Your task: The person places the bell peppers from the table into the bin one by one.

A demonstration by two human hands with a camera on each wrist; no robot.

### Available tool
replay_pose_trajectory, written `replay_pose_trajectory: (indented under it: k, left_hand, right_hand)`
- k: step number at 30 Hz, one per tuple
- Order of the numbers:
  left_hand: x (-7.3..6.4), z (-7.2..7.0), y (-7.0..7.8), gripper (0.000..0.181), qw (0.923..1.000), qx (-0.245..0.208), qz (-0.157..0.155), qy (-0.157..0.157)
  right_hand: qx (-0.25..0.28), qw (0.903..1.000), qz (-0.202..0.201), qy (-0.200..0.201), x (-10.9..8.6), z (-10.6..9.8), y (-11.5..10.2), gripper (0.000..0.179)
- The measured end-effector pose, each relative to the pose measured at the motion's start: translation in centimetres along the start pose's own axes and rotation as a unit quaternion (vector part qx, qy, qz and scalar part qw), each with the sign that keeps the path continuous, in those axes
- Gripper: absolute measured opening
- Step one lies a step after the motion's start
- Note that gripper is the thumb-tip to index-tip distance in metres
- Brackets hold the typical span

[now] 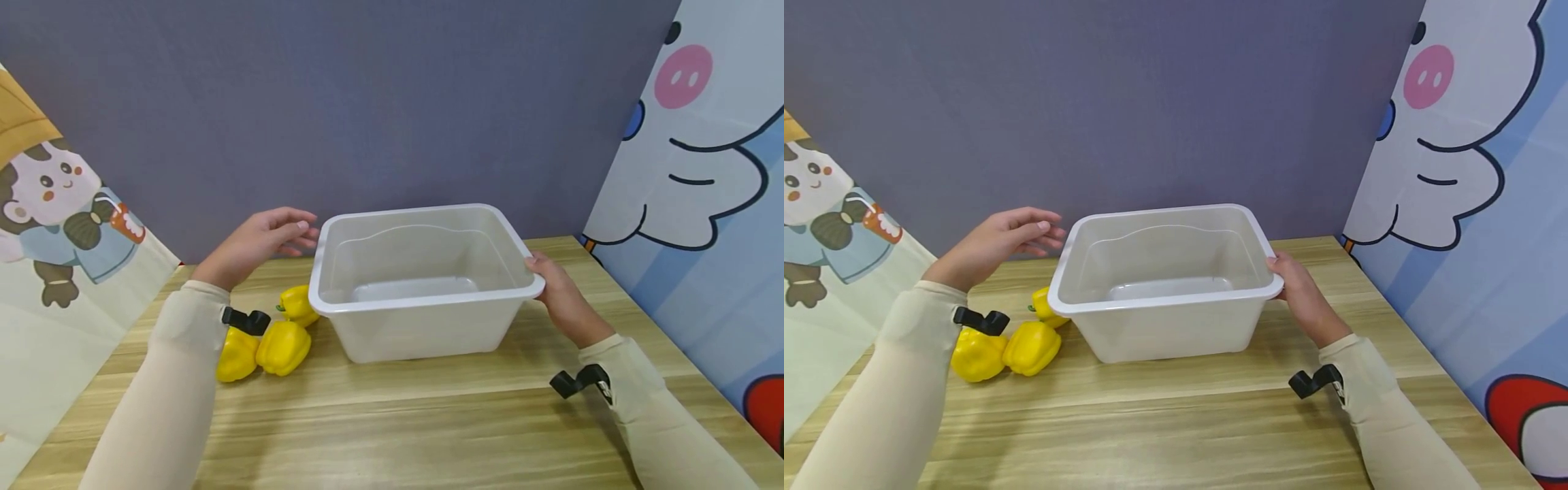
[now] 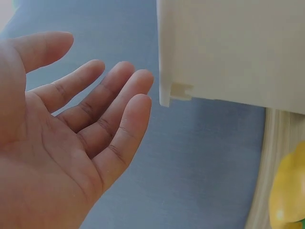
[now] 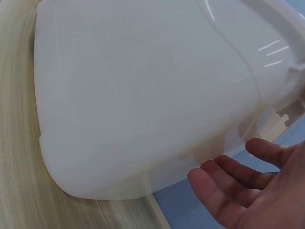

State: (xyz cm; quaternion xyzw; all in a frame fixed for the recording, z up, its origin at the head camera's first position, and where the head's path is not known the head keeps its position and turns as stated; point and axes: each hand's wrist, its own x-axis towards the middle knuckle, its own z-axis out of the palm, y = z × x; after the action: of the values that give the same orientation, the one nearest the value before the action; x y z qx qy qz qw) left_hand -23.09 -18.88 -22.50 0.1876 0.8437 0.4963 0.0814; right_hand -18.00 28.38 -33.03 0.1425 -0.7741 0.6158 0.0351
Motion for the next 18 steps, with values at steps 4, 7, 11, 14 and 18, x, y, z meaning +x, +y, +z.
replay_pose_trajectory:
  k: [4, 7, 11, 14, 18]
  left_hand:
    - [-0.2, 0.1, -0.5, 0.043, 0.9999, 0.013, 0.0, 0.001]
    - [-0.4, 0.2, -0.9, 0.041, 0.9998, 0.02, -0.004, 0.005]
    - [-0.7, 0.5, -1.1, 0.042, 0.9995, 0.024, -0.006, 0.022]
    - [-1.0, 0.7, -1.2, 0.043, 0.999, 0.028, -0.008, 0.034]
    - [-1.6, 1.0, -1.4, 0.042, 0.9984, 0.039, -0.013, 0.038]
  right_hand:
    - [-0.003, 1.0, -0.003, -0.005, 0.1, -0.1, 0.1, 0.058]
    - [-0.004, 1.0, -0.002, -0.004, 0.1, -0.1, 0.2, 0.058]
    - [-0.006, 1.0, 0.001, -0.001, 0.0, -0.1, 0.2, 0.059]
    - [-0.006, 1.0, 0.001, 0.001, 0.0, -0.1, 0.3, 0.059]
    - [-0.006, 1.0, -0.002, 0.0, 0.2, -0.1, 0.3, 0.059]
